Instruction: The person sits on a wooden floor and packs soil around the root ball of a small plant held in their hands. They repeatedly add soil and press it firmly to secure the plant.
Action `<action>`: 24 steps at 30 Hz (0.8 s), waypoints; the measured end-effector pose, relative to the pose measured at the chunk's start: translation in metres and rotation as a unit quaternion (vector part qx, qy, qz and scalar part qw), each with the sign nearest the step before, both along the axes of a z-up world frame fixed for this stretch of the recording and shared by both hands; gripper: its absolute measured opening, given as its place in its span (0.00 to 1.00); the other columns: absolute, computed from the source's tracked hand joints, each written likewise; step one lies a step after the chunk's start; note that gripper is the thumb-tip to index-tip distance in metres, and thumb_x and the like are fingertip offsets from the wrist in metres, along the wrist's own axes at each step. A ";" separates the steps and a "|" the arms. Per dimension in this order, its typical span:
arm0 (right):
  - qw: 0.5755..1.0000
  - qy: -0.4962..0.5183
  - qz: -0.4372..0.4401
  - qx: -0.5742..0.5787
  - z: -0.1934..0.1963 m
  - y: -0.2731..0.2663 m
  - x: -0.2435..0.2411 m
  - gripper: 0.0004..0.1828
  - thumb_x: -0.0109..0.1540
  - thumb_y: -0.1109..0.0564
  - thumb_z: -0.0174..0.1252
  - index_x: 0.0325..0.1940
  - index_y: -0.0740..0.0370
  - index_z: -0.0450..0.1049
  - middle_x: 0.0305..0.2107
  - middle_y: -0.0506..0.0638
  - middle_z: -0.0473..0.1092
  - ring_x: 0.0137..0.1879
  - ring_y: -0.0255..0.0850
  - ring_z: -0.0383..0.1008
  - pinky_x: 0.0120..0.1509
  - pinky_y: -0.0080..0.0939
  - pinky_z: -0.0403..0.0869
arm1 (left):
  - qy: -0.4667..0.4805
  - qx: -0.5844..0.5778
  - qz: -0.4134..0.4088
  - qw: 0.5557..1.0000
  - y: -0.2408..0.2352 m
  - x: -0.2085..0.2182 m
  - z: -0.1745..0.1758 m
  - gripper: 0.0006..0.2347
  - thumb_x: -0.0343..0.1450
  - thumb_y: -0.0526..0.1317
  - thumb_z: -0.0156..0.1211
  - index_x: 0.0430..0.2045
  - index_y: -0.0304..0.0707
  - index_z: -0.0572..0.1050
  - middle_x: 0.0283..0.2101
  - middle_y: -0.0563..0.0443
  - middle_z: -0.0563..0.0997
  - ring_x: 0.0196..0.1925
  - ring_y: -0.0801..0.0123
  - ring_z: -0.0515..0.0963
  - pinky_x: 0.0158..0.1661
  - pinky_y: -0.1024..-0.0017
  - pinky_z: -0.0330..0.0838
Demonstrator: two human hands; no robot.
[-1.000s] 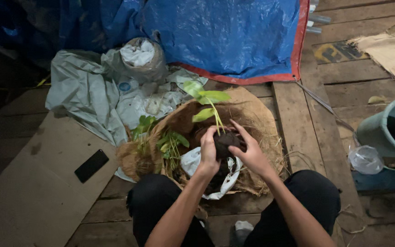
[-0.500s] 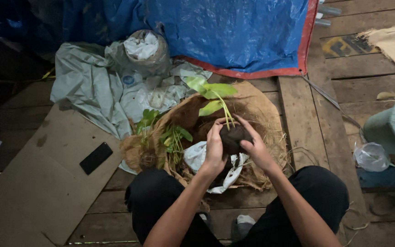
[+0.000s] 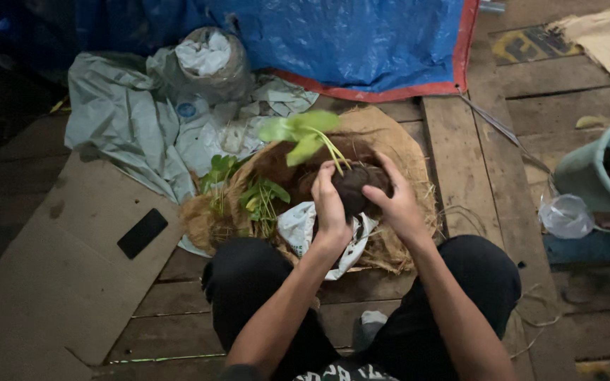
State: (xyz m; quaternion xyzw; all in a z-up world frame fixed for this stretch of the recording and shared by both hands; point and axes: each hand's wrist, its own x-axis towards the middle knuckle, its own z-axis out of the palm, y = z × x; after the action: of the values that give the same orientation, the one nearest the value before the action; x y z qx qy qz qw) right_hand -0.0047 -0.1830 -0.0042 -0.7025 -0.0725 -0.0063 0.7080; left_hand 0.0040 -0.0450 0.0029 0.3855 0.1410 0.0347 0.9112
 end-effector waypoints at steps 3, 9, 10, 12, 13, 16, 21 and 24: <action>0.999 -0.013 0.027 0.035 0.010 0.002 -0.003 0.42 0.59 0.52 0.65 0.75 0.68 0.61 0.63 0.56 0.67 0.69 0.41 0.68 0.74 0.39 0.65 | 0.011 -0.031 -0.009 0.999 0.000 0.000 0.000 0.12 0.76 0.42 0.45 0.37 0.35 0.75 0.39 0.48 0.79 0.40 0.65 0.79 0.45 0.68 0.75; 0.997 0.036 0.032 0.057 0.027 0.005 -0.021 0.41 0.57 0.53 0.69 0.72 0.65 0.63 0.57 0.53 0.71 0.62 0.38 0.72 0.66 0.39 0.71 | -0.045 -0.021 -0.051 0.997 0.015 -0.001 -0.005 0.12 0.75 0.40 0.45 0.37 0.30 0.76 0.40 0.42 0.82 0.42 0.61 0.82 0.48 0.66 0.77; 0.998 0.031 0.034 0.051 0.030 0.004 -0.024 0.41 0.57 0.52 0.69 0.72 0.65 0.63 0.56 0.53 0.71 0.61 0.38 0.72 0.66 0.39 0.71 | -0.030 -0.036 -0.059 0.997 0.016 -0.001 -0.005 0.13 0.75 0.41 0.45 0.37 0.30 0.76 0.40 0.42 0.82 0.42 0.60 0.82 0.48 0.66 0.77; 0.998 0.023 0.037 0.037 0.034 0.003 -0.033 0.41 0.58 0.51 0.70 0.72 0.65 0.64 0.55 0.53 0.72 0.60 0.39 0.73 0.65 0.39 0.73 | -0.002 -0.067 -0.075 0.995 0.017 -0.004 -0.003 0.13 0.75 0.43 0.45 0.38 0.32 0.76 0.41 0.42 0.83 0.43 0.60 0.82 0.49 0.64 0.77; 0.999 0.021 0.027 0.029 0.037 0.001 -0.037 0.39 0.59 0.51 0.68 0.72 0.65 0.64 0.55 0.53 0.73 0.60 0.39 0.74 0.65 0.38 0.73 | 0.018 -0.096 -0.081 0.992 0.017 -0.005 -0.002 0.14 0.75 0.44 0.45 0.38 0.34 0.76 0.40 0.43 0.83 0.43 0.60 0.82 0.49 0.64 0.77; 1.000 -0.022 0.003 -0.004 0.046 -0.001 -0.046 0.32 0.63 0.53 0.65 0.69 0.65 0.68 0.57 0.53 0.73 0.62 0.40 0.74 0.66 0.38 0.73 | 0.056 -0.162 -0.093 0.981 0.019 -0.012 0.002 0.14 0.74 0.48 0.45 0.37 0.38 0.76 0.40 0.45 0.83 0.42 0.60 0.83 0.49 0.63 0.77; 0.956 -0.182 -0.038 -0.227 0.067 -0.006 -0.064 0.21 0.61 0.61 0.66 0.58 0.67 0.77 0.57 0.57 0.74 0.64 0.47 0.74 0.67 0.42 0.70 | 0.044 -0.174 -0.093 0.979 0.023 -0.025 0.009 0.15 0.73 0.49 0.47 0.37 0.37 0.76 0.41 0.45 0.83 0.43 0.60 0.83 0.49 0.63 0.77; 0.954 -0.188 -0.058 -0.226 0.071 -0.003 -0.068 0.21 0.58 0.60 0.69 0.55 0.66 0.79 0.55 0.57 0.74 0.62 0.47 0.75 0.65 0.41 0.72 | 0.007 -0.176 -0.079 0.981 0.024 -0.029 0.014 0.14 0.74 0.48 0.48 0.38 0.36 0.76 0.42 0.43 0.83 0.44 0.59 0.82 0.51 0.63 0.77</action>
State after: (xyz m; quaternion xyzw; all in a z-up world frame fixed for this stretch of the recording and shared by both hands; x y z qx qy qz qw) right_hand -0.0728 -0.1857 0.0672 -0.8333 -0.1628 -0.1633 0.5024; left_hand -0.0254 -0.0214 0.0166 0.2292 0.1208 -0.0653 0.9636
